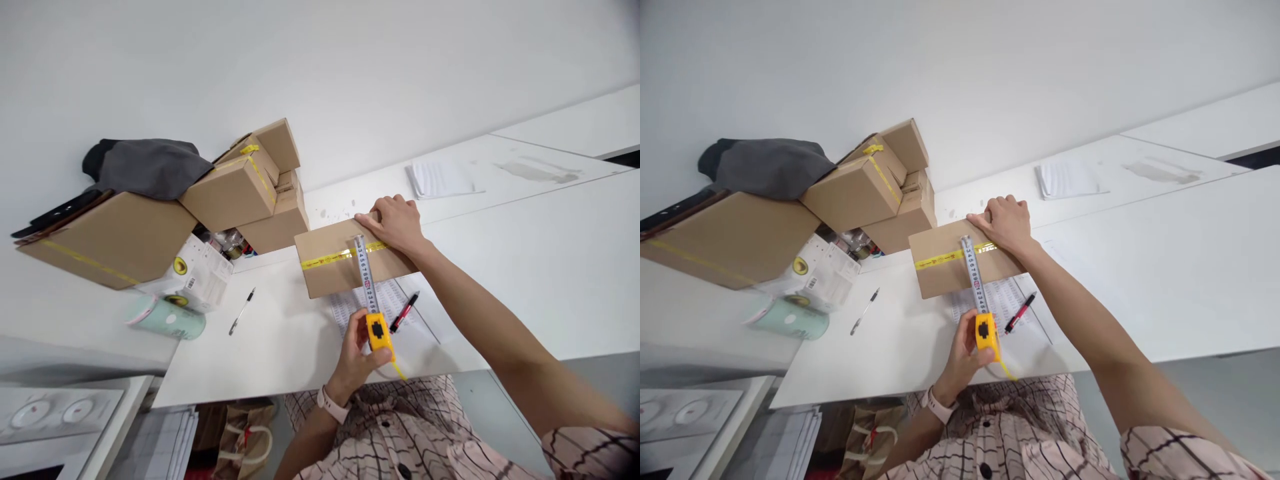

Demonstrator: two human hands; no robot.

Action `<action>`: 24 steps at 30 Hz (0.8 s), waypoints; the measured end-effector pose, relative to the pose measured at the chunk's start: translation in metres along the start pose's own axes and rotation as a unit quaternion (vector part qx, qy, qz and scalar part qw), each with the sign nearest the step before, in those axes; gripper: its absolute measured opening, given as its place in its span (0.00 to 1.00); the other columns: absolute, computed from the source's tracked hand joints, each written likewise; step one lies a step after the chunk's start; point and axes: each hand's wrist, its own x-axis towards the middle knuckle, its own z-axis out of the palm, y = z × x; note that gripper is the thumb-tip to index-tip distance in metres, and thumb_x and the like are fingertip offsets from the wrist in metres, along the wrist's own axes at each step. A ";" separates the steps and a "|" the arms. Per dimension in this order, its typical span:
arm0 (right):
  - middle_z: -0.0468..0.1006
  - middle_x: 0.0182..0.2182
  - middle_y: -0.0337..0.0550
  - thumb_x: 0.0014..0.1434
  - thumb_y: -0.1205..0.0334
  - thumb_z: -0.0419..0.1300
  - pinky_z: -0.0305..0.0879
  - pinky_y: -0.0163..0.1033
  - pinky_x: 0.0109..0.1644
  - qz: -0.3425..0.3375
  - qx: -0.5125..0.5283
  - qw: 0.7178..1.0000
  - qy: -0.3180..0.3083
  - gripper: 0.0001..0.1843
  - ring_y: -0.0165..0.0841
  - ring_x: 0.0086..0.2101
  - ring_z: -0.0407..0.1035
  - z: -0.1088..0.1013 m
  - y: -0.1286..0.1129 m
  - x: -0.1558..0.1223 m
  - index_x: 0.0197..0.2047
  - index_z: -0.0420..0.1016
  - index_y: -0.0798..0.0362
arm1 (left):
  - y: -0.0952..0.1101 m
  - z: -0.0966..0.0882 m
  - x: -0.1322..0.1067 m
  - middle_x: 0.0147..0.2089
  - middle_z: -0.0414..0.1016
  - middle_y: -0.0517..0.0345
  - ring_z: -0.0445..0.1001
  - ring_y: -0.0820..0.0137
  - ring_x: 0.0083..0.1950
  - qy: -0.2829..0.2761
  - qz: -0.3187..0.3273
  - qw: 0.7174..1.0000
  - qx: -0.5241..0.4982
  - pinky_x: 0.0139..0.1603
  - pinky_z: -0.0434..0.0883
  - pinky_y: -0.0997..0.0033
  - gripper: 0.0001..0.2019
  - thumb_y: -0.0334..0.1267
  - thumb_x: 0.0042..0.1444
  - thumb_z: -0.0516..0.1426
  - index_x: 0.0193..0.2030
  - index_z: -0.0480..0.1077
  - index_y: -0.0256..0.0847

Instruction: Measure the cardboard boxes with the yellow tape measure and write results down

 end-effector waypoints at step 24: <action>0.82 0.48 0.51 0.65 0.34 0.50 0.56 0.60 0.60 -0.028 0.027 0.995 0.088 0.27 0.51 0.53 0.69 0.041 0.037 -0.148 0.44 0.79 0.44 | -0.032 -0.025 -0.035 0.52 0.73 0.49 0.72 0.59 0.50 -0.032 -0.019 0.996 0.082 0.53 0.71 0.59 0.39 0.47 0.43 0.73 0.61 0.64 0.43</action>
